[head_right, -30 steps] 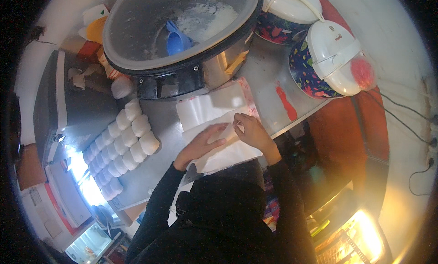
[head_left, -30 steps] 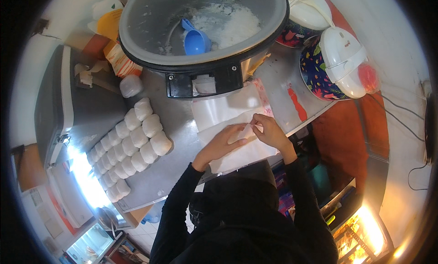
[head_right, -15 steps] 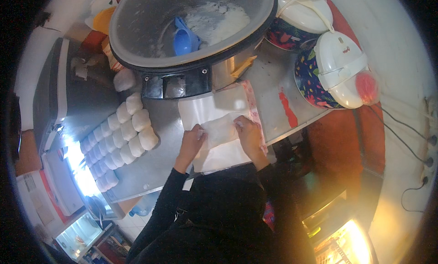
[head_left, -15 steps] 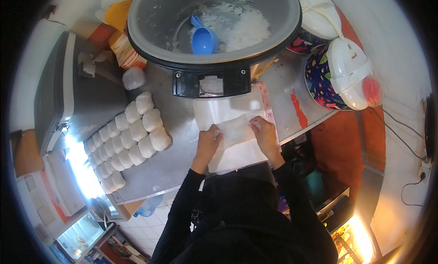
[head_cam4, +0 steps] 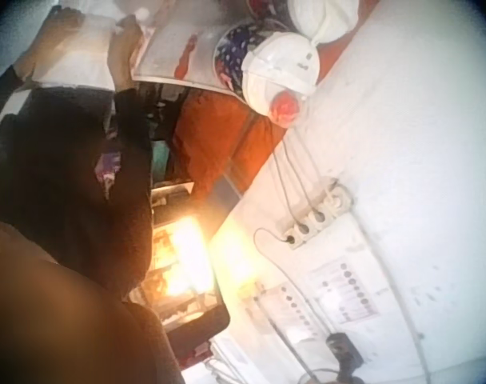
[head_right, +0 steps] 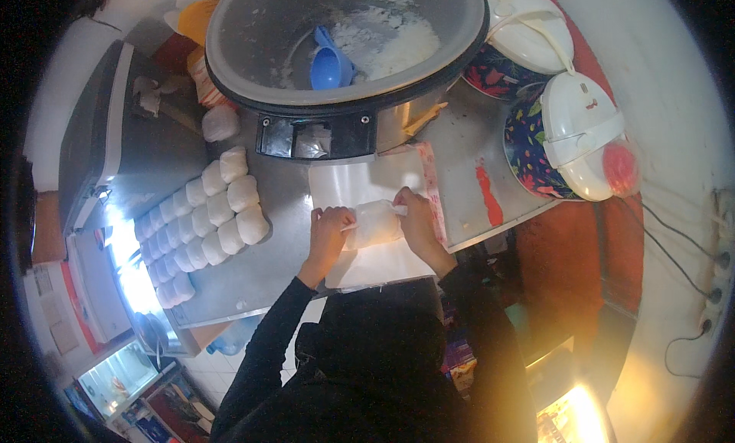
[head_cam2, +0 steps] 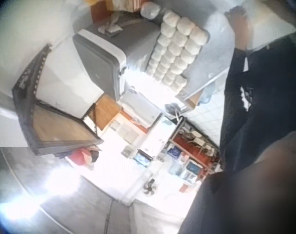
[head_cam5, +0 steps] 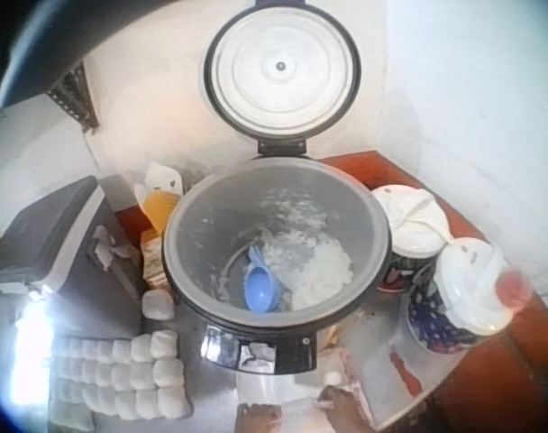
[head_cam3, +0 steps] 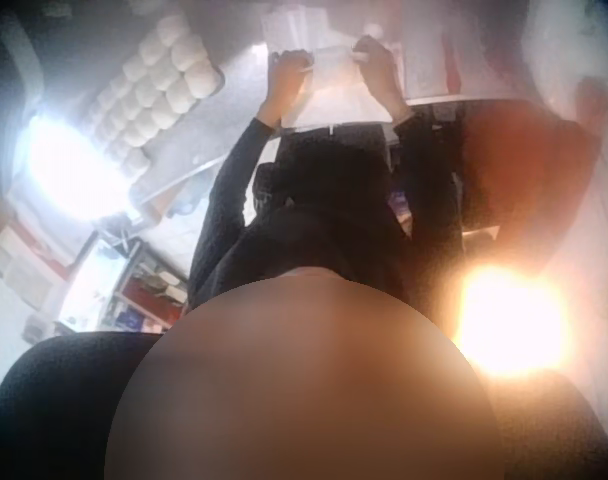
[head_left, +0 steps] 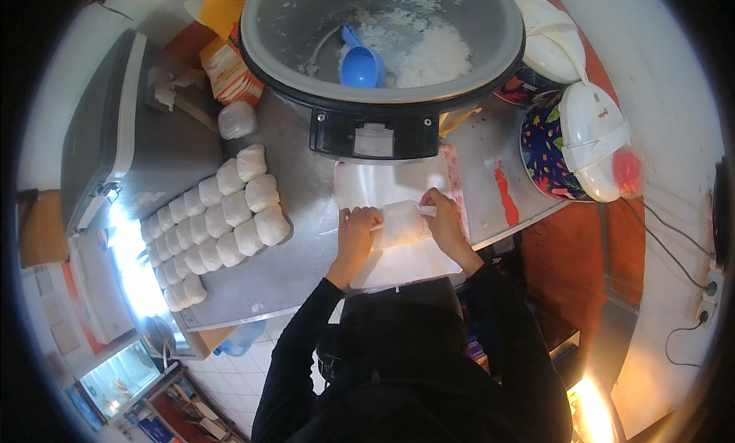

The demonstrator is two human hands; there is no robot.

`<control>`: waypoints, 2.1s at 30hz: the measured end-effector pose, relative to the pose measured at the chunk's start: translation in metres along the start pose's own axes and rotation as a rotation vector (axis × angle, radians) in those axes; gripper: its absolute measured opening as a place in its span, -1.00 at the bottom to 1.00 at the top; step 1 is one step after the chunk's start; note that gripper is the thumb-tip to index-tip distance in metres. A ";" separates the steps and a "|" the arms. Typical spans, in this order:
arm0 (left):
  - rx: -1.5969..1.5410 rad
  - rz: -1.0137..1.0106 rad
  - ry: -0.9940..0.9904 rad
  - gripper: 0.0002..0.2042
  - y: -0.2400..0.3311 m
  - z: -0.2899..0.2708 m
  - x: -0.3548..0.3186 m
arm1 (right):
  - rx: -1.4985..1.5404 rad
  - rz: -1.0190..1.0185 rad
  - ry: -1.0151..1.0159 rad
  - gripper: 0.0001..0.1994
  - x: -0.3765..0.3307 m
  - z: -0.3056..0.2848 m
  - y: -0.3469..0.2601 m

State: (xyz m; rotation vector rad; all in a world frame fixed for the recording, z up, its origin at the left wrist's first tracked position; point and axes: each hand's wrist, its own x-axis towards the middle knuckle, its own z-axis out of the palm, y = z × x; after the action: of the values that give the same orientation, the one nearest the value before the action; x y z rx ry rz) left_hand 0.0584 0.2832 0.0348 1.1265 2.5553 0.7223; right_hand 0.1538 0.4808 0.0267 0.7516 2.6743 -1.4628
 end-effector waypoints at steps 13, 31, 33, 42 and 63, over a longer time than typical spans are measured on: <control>-0.083 0.385 -0.208 -0.69 -0.024 -0.029 -0.032 | -0.528 -0.795 -0.240 -0.56 -0.032 -0.026 0.049; -0.749 -0.017 0.095 -0.82 -0.011 0.008 0.003 | -0.175 -0.360 -0.232 -0.63 -0.006 -0.009 0.007; -1.155 -0.396 -0.098 -0.85 0.000 0.015 0.000 | -0.085 -0.306 -0.228 -0.64 -0.024 -0.004 0.021; -0.796 -0.277 0.221 -0.72 0.023 0.038 0.001 | -0.228 -0.453 -0.148 -0.65 -0.045 0.008 0.043; -1.140 0.006 0.541 -0.53 -0.015 -0.094 -0.130 | 1.106 0.023 -0.329 -0.76 -0.087 0.117 -0.176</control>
State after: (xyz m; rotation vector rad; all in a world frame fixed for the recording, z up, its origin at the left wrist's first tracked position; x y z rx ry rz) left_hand 0.0970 0.1465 0.1102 0.5479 1.8119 2.2844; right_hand 0.1327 0.2730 0.1200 0.4297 1.4573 -2.7198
